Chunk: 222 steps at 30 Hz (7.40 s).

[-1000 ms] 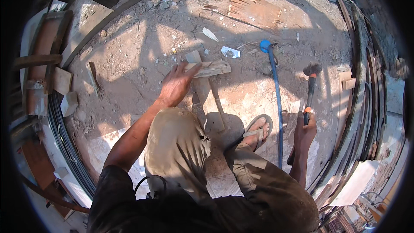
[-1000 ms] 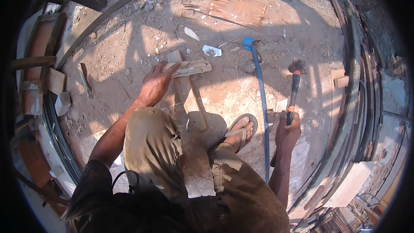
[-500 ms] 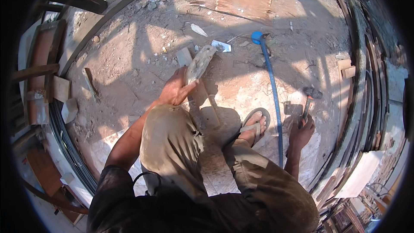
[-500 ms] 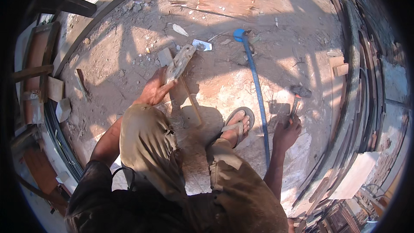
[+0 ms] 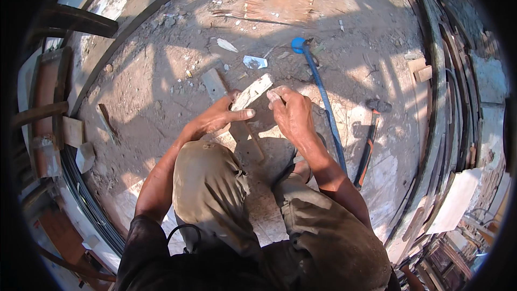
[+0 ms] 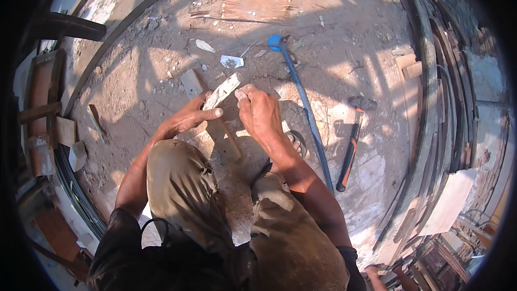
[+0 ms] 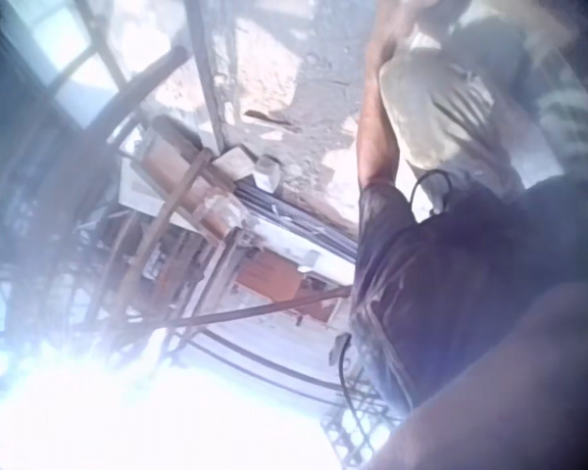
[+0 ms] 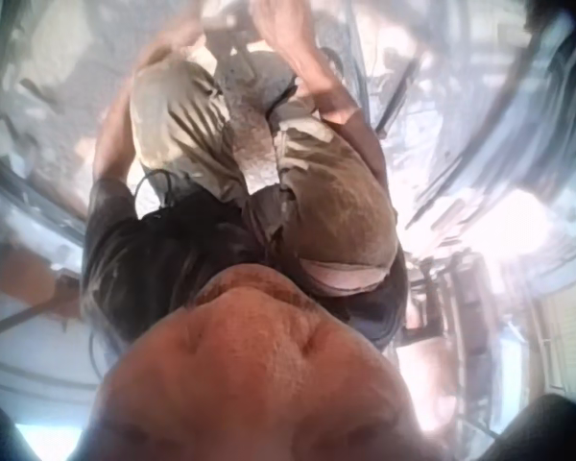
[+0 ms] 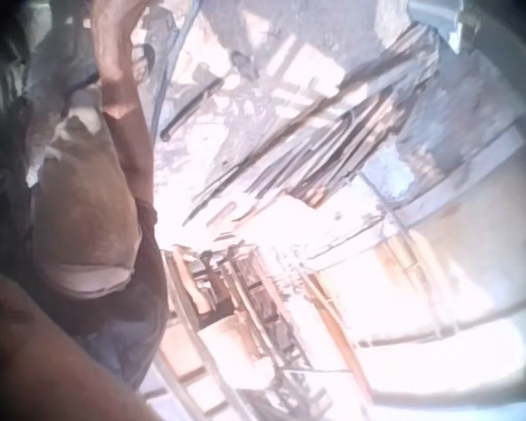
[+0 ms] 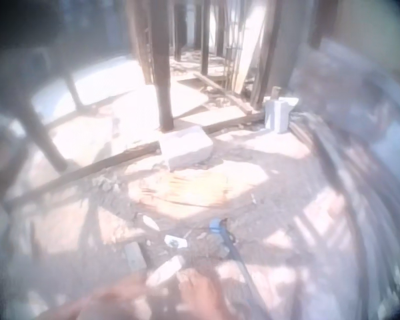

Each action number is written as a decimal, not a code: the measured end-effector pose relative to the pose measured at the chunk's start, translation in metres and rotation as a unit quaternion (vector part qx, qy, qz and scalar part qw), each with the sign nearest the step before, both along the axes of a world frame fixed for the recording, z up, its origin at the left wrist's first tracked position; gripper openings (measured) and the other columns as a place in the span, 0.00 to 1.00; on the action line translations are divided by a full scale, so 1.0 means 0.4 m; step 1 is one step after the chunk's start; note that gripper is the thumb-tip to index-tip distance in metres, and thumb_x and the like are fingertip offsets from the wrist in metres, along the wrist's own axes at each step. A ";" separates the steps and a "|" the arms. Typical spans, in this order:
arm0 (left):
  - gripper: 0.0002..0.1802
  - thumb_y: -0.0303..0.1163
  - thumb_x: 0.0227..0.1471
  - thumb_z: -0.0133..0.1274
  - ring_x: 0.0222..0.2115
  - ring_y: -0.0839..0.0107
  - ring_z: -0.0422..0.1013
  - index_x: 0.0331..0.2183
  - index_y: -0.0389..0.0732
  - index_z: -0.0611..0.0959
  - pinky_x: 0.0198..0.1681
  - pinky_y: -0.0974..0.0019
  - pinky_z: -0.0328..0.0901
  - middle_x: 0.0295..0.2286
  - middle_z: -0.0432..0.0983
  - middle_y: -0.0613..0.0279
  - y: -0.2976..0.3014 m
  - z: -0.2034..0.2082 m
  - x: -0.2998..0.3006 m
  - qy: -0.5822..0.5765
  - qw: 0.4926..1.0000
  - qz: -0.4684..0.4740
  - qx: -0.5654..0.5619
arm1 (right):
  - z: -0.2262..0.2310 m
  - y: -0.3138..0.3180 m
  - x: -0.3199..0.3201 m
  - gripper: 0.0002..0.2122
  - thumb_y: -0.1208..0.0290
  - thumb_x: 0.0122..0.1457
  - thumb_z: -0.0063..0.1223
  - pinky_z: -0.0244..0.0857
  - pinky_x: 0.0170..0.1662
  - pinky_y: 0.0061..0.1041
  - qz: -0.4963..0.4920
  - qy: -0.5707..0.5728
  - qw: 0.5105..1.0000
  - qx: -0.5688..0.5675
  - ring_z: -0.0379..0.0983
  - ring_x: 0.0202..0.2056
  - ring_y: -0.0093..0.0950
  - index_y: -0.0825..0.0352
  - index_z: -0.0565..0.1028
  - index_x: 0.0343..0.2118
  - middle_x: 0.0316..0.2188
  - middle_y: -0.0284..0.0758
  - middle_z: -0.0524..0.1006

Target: The person uses a hammer and a pry bar to dismantle a wooden form by striking and prying the pieces apart. They then pick up a small wooden block and use a hammer to remove nails while kneeling on the floor.

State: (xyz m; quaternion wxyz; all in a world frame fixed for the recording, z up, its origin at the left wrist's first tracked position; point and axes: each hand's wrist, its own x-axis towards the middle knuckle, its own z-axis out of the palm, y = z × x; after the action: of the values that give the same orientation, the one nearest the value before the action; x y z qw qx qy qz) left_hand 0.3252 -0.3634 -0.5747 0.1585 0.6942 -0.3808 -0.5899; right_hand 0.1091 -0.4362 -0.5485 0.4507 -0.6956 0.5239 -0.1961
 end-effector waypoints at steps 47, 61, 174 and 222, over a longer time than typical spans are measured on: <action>0.48 0.26 0.46 0.68 0.63 0.48 0.59 0.66 0.57 0.66 0.67 0.51 0.60 0.62 0.61 0.49 0.120 -0.108 0.248 -0.136 0.981 -0.101 -0.097 | 0.318 0.240 -0.546 0.15 0.70 0.67 0.53 0.69 0.37 0.26 -0.141 0.223 0.951 0.163 0.72 0.32 0.23 0.73 0.77 0.51 0.33 0.35 0.80; 0.41 0.34 0.49 0.64 0.62 0.45 0.61 0.62 0.39 0.69 0.65 0.55 0.59 0.61 0.66 0.41 0.287 0.122 0.169 -0.182 0.961 0.209 0.003 | 0.800 -0.005 -0.348 0.19 0.72 0.62 0.56 0.73 0.36 0.41 0.259 0.339 0.900 0.088 0.80 0.31 0.43 0.58 0.76 0.57 0.29 0.44 0.80; 0.36 0.40 0.51 0.60 0.55 0.46 0.71 0.61 0.46 0.71 0.54 0.50 0.69 0.56 0.70 0.42 0.094 0.434 0.296 -0.257 0.960 -0.086 0.070 | 0.697 0.288 -0.363 0.23 0.67 0.63 0.53 0.71 0.43 0.46 -0.026 0.247 0.913 0.323 0.79 0.40 0.52 0.62 0.72 0.61 0.38 0.54 0.81; 0.30 0.44 0.40 0.72 0.39 0.51 0.79 0.44 0.39 0.85 0.44 0.54 0.71 0.36 0.83 0.47 -0.122 -0.117 0.191 -0.145 0.987 -0.062 -0.027 | 0.828 0.356 -0.104 0.19 0.68 0.64 0.56 0.72 0.32 0.38 -0.070 0.276 0.880 0.380 0.81 0.31 0.45 0.64 0.75 0.58 0.29 0.50 0.81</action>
State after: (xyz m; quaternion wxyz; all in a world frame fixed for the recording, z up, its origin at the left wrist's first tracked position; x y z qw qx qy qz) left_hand 0.4015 -0.4120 -0.6213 0.0830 0.7429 -0.4580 -0.4811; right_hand 0.0675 -0.2940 -0.2173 0.5028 -0.4582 0.7086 0.1876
